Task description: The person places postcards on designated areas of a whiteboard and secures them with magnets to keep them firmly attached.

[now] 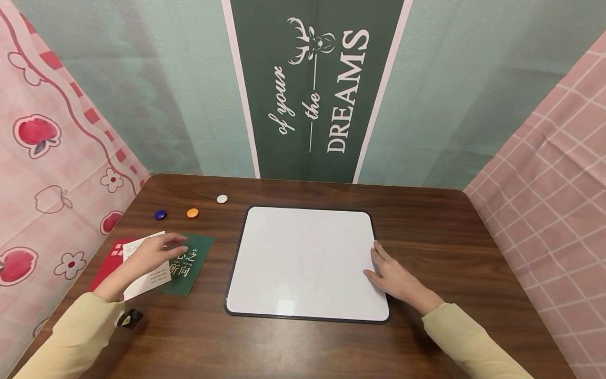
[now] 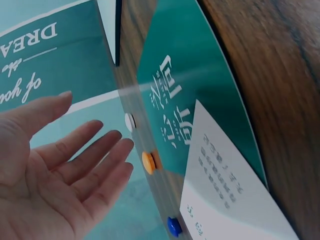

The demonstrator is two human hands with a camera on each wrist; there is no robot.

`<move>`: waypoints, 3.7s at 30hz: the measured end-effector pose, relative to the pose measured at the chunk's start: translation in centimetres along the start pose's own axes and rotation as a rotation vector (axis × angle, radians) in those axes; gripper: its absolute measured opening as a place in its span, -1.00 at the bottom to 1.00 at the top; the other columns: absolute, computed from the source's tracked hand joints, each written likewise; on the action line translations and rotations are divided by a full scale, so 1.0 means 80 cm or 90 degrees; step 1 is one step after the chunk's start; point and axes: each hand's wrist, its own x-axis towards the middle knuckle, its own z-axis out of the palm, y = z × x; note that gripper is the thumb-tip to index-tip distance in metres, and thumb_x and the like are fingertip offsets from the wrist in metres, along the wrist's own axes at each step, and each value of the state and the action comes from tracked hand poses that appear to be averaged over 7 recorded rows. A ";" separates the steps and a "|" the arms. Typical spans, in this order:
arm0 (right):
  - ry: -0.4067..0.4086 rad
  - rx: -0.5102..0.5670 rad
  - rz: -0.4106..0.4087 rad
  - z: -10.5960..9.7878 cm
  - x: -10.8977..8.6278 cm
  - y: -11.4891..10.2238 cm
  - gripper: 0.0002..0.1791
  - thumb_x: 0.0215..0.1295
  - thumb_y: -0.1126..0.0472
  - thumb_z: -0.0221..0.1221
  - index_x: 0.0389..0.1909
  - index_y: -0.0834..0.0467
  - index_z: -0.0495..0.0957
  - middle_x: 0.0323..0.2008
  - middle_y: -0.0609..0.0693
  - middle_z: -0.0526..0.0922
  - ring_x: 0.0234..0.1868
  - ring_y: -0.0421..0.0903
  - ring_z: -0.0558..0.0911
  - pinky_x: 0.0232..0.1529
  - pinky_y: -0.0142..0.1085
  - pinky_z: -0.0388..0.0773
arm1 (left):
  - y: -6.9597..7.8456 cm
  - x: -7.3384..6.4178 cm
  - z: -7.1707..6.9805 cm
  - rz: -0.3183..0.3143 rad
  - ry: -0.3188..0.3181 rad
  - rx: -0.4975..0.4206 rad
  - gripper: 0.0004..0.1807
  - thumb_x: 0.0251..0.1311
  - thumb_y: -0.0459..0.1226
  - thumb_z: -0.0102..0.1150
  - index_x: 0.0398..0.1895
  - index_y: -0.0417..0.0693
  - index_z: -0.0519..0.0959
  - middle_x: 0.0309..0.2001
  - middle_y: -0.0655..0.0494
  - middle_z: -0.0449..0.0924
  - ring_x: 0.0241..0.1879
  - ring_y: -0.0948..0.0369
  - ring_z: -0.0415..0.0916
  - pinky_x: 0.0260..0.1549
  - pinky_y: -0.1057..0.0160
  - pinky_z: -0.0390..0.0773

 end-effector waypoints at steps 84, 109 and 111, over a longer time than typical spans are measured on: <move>0.014 0.005 -0.016 0.000 -0.001 0.002 -0.27 0.25 0.04 0.11 0.21 0.52 0.16 0.29 0.43 0.04 0.24 0.33 0.19 0.09 0.10 0.26 | -0.062 -0.044 -0.027 -0.464 -0.086 0.136 -0.01 -0.13 0.17 0.24 -0.10 -0.70 0.25 -0.19 -0.63 0.19 -0.21 -0.31 0.25 -0.16 -0.18 0.38; 0.012 0.005 -0.006 0.001 -0.002 0.001 -0.25 0.26 0.00 0.09 0.22 0.50 0.15 0.30 0.42 0.04 0.24 0.33 0.19 0.09 0.11 0.26 | -0.061 -0.034 -0.030 -0.476 -0.063 0.042 -0.08 -0.22 0.02 0.38 -0.10 -0.63 0.20 -0.28 -0.42 0.34 -0.29 -0.18 0.31 -0.24 -0.10 0.40; 0.012 0.005 -0.006 0.001 -0.002 0.001 -0.25 0.26 -0.01 0.09 0.22 0.50 0.15 0.30 0.42 0.04 0.24 0.33 0.19 0.10 0.11 0.25 | -0.061 -0.034 -0.030 -0.481 -0.060 0.037 -0.08 -0.24 0.02 0.39 -0.10 -0.62 0.20 -0.27 -0.42 0.34 -0.29 -0.18 0.32 -0.25 -0.09 0.40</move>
